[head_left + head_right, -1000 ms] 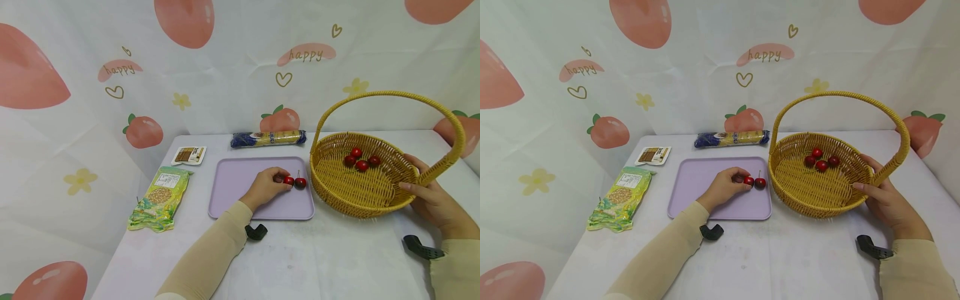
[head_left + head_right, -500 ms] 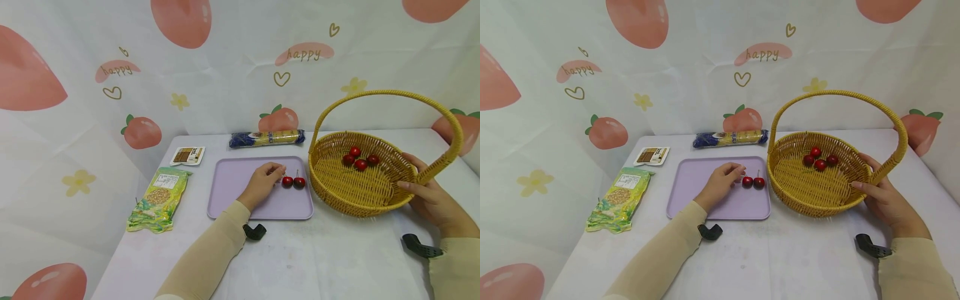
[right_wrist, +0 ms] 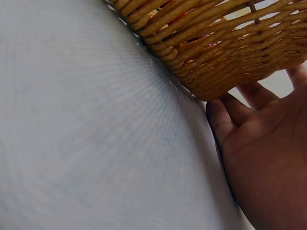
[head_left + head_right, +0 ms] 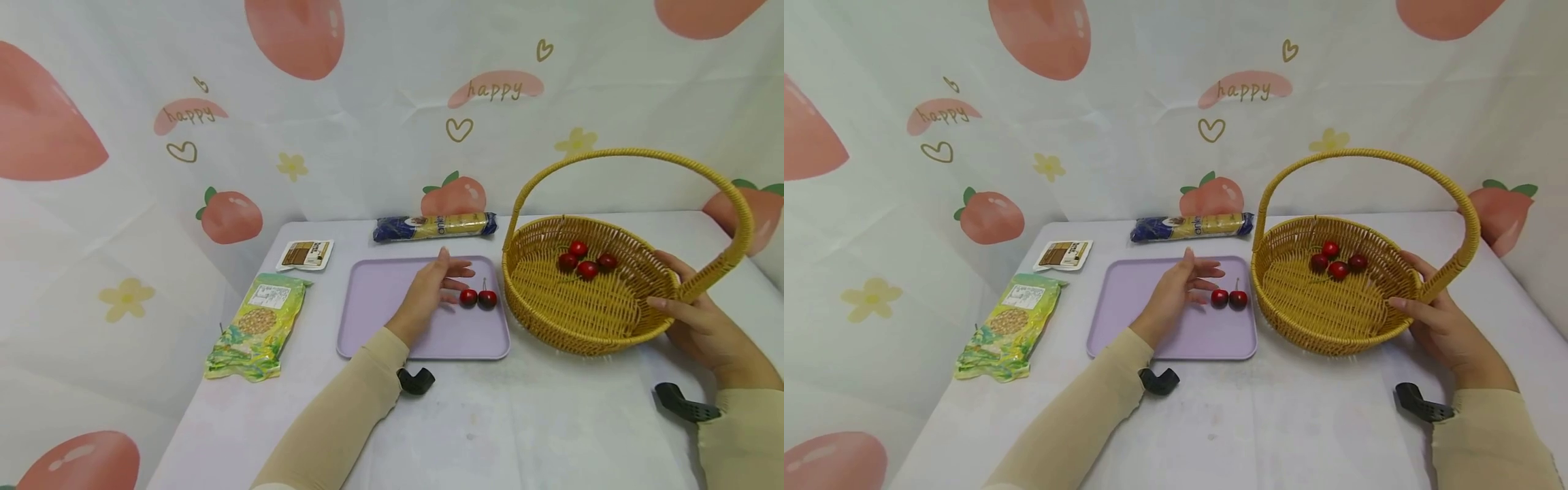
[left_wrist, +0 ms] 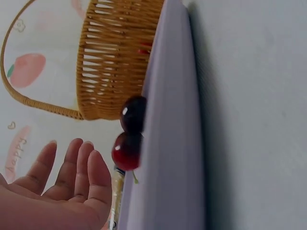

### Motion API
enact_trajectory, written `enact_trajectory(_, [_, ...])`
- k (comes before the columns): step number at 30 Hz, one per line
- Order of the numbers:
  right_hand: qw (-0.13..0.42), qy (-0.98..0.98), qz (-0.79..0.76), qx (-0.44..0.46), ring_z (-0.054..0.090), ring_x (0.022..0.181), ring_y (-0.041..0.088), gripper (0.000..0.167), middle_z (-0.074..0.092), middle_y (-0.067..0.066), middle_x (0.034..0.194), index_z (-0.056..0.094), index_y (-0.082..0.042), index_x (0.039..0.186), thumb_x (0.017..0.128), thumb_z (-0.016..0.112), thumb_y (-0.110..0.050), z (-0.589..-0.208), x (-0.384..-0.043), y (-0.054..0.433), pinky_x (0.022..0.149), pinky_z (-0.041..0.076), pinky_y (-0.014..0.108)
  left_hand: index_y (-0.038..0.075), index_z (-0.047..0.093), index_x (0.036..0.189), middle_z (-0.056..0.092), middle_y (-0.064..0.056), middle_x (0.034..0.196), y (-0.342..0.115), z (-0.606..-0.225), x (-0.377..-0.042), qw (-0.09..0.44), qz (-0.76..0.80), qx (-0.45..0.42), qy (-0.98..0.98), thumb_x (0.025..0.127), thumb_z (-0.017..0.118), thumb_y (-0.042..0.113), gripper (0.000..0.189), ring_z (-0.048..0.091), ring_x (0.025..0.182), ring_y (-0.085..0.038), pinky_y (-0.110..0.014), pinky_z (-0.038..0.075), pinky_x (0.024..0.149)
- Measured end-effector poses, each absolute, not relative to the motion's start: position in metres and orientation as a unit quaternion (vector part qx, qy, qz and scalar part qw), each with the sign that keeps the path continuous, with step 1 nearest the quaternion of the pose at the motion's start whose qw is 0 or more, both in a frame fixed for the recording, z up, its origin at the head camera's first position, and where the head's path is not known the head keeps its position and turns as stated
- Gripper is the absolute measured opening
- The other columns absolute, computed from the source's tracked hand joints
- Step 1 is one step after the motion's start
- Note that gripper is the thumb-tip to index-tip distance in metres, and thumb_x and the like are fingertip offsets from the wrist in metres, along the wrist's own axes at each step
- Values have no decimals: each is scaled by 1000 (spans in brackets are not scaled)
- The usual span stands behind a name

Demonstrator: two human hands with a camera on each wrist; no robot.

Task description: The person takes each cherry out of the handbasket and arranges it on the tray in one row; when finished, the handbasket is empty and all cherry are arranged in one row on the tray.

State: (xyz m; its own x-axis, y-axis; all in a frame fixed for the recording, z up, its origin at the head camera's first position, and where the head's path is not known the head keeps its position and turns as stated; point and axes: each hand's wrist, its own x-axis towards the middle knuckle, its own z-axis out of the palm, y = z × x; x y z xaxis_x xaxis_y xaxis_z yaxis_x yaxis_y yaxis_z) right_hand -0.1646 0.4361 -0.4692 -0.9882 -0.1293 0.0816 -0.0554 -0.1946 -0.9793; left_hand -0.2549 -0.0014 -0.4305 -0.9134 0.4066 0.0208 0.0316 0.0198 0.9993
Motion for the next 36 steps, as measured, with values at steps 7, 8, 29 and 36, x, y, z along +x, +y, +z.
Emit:
enact_trajectory(7, [27,627,-775,-74,41,139,4,76,32,-9,164,18,-35,172,111,43,3,-468,-165,437,122,2,25,2,64,148,73,-7,133,6,-412,-245,154,708,184,665,118,31,58,72,69,116,-30,-46,59,92])
enact_trajectory(8, [27,630,-773,-73,40,140,4,77,31,-8,164,18,-36,172,111,44,3,-468,-165,437,122,2,25,2,64,148,73,-8,133,8,-408,-244,155,710,191,660,118,31,57,70,69,116,-31,-45,59,92])
enact_trajectory(29, [27,629,-770,-97,50,135,4,75,38,-8,161,19,-33,173,112,42,4,-470,-164,439,108,31,20,8,55,157,69,-6,143,80,-355,-253,197,680,313,633,118,23,60,73,68,118,-12,-37,59,93])
enact_trajectory(36, [29,633,-767,-103,50,135,7,75,38,-6,162,19,-32,173,111,43,4,-469,-165,439,102,39,21,13,56,157,70,-3,142,107,-354,-266,217,684,285,636,117,24,61,70,68,120,-16,-42,59,94])
